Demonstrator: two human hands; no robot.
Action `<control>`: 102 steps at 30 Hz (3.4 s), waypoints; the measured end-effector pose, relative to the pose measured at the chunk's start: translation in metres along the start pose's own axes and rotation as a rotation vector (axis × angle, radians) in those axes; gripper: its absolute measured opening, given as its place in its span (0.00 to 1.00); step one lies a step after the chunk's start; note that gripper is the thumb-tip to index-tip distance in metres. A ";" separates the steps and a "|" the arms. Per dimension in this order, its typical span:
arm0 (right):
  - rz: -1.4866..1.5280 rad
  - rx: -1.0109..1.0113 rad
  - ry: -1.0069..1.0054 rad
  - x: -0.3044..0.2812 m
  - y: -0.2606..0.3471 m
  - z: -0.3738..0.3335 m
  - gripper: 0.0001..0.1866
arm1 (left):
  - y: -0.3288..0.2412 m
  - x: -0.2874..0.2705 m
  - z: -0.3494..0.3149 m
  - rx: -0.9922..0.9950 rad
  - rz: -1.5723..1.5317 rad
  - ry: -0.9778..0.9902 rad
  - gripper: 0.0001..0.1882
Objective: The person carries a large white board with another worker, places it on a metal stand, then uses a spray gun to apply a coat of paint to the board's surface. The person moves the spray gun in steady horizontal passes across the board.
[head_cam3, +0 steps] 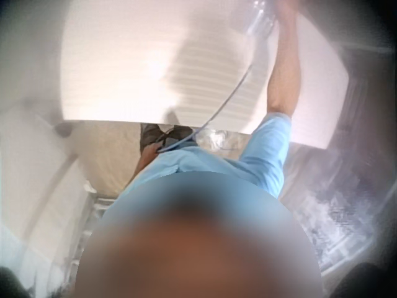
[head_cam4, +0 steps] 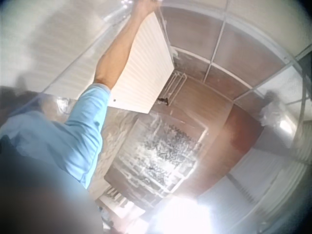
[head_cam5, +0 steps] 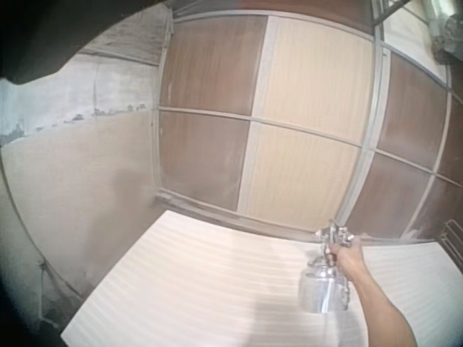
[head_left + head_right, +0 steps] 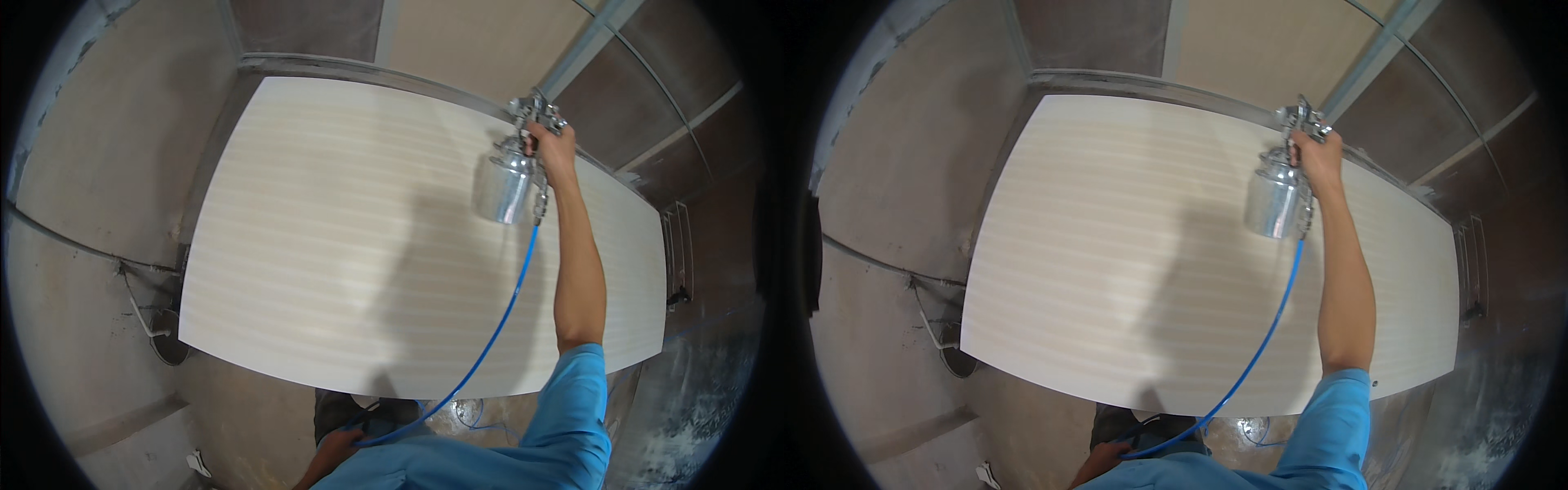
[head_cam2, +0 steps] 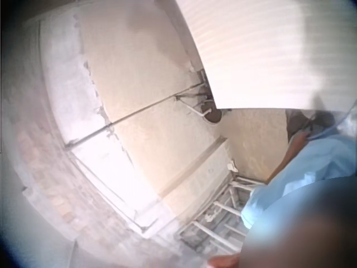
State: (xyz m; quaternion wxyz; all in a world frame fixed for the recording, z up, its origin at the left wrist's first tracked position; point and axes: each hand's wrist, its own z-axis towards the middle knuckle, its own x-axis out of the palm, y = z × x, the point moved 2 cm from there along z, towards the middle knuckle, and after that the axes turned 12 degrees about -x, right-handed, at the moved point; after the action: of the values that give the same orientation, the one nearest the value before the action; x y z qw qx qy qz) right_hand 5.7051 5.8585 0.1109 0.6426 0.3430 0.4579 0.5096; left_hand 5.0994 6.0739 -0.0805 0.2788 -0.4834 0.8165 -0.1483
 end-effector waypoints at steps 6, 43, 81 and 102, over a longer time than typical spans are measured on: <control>0.187 -0.114 0.149 -0.077 0.054 -0.031 0.04 | -0.076 0.124 -0.063 -0.136 -0.150 -0.105 0.20; -0.094 0.096 -0.168 -0.331 0.151 -0.249 0.05 | -0.025 0.144 -0.137 0.038 0.188 0.124 0.19; -0.437 0.054 -0.390 -0.776 0.108 -0.387 0.06 | -0.151 0.412 -0.199 0.082 0.367 0.222 0.18; -0.139 0.131 -0.226 -0.798 0.190 -0.428 0.06 | -0.164 0.493 -0.279 0.022 0.455 0.077 0.19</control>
State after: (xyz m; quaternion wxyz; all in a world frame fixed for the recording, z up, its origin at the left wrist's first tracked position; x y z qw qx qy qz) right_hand 5.1898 5.1205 0.3259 0.7001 0.4069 0.4374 0.3912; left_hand 4.8621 5.5559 0.0731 0.2789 -0.2776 0.9128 -0.1090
